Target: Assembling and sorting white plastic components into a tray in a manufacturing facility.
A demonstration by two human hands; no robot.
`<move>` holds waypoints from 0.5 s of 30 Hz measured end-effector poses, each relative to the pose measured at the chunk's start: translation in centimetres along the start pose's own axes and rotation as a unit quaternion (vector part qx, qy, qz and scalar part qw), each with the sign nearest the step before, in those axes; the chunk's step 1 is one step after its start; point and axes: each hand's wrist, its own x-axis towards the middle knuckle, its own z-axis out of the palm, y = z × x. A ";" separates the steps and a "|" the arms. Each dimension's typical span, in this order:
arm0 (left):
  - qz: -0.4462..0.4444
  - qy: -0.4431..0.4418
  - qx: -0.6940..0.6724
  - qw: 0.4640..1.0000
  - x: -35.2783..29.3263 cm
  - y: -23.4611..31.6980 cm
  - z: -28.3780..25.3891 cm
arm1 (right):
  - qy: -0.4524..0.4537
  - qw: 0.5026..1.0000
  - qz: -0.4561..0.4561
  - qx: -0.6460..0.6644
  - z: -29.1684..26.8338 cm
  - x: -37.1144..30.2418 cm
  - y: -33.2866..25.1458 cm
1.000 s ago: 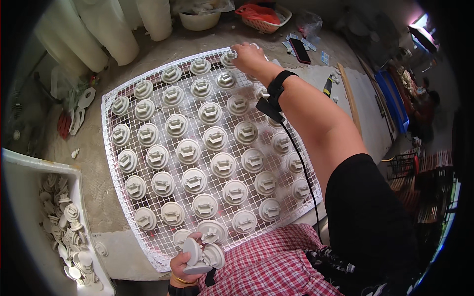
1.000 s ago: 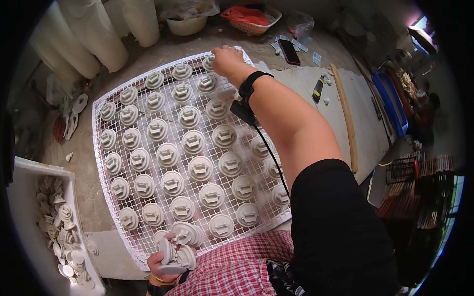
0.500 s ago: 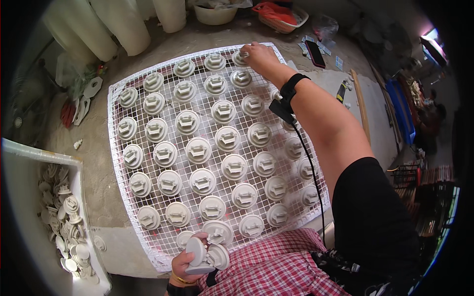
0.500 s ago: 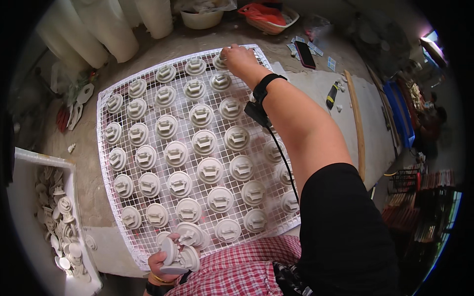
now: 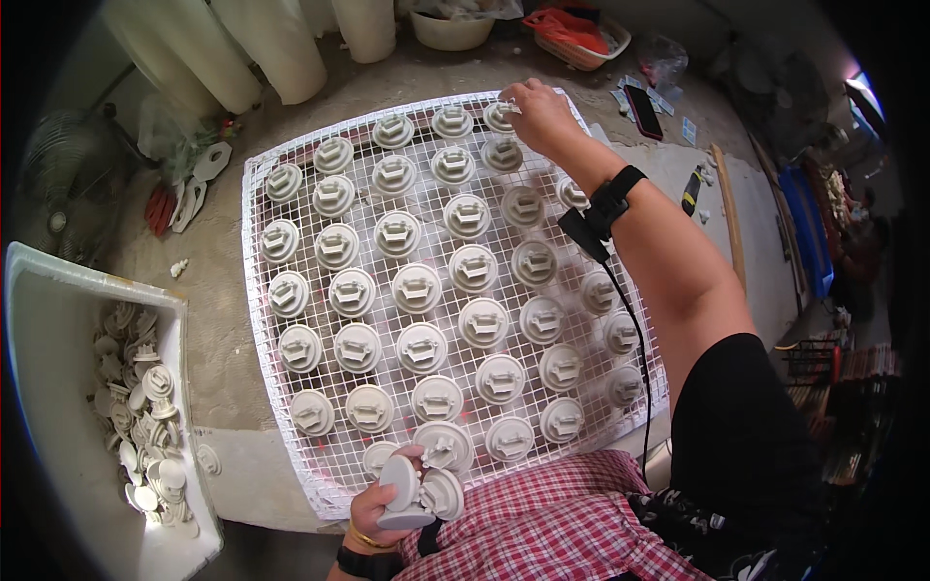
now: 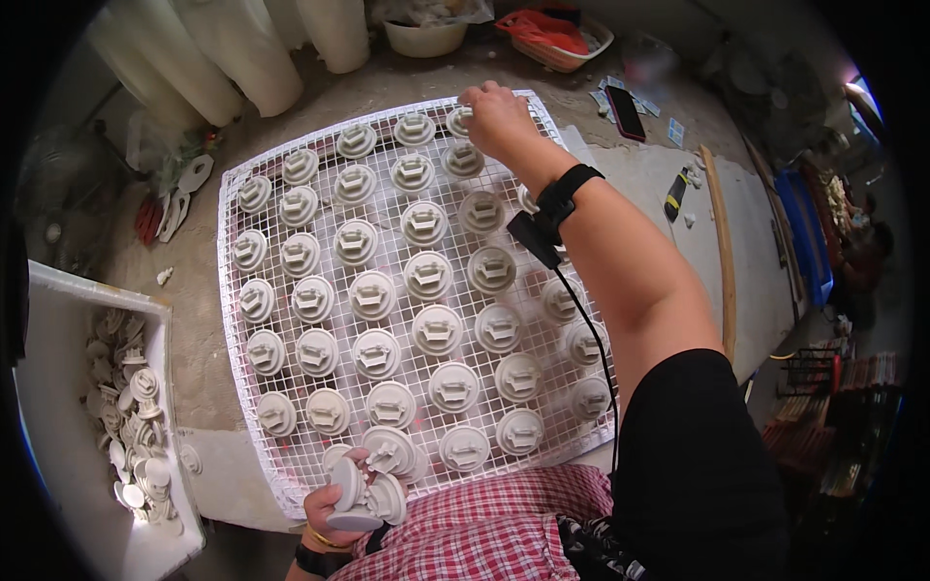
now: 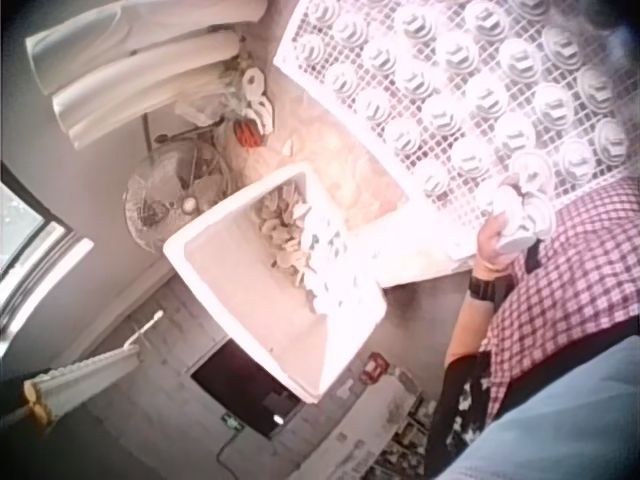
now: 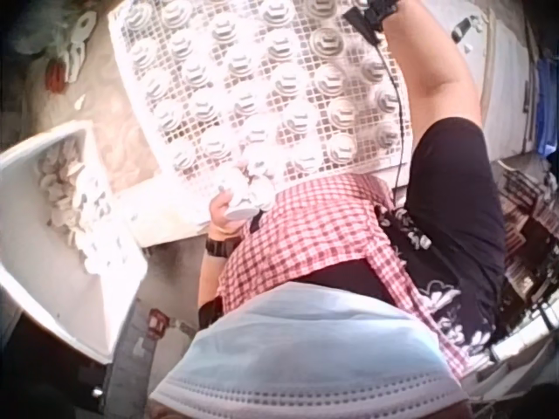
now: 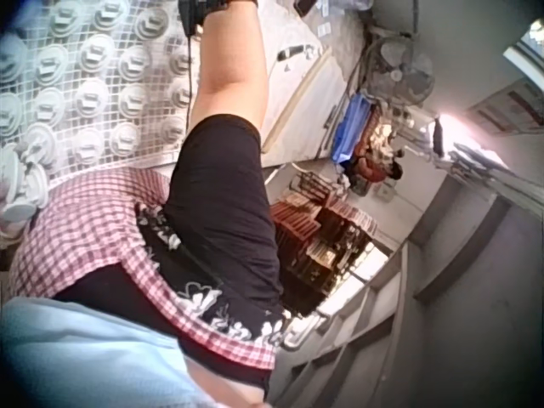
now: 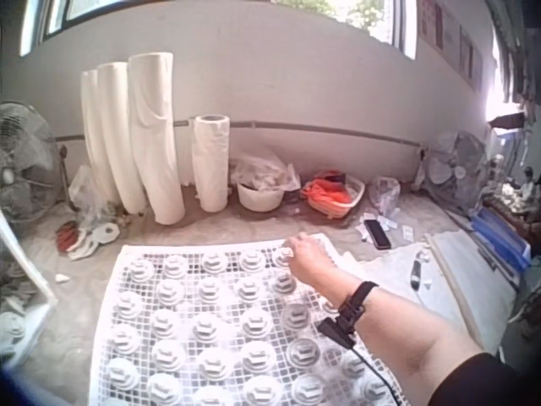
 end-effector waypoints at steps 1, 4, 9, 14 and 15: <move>0.002 0.002 -0.004 1.000 0.1 0.0 0.2 | -0.012 0.999 -0.022 0.034 -0.8 -0.6 -1.0; 0.002 0.000 -0.007 1.000 0.1 -0.1 0.2 | -0.066 0.988 -0.079 0.114 -2.0 -2.0 -3.5; -0.010 -0.031 -0.016 0.999 0.2 -0.2 0.5 | -0.109 0.970 -0.093 0.194 -1.5 -3.2 -5.8; -0.004 -0.033 -0.016 0.999 -0.1 -0.1 0.4 | -0.123 0.968 -0.055 0.211 -0.5 -2.9 -6.6; -0.008 -0.026 -0.009 1.000 -0.1 -0.1 0.5 | -0.122 0.970 -0.040 0.207 -0.4 -2.8 -6.4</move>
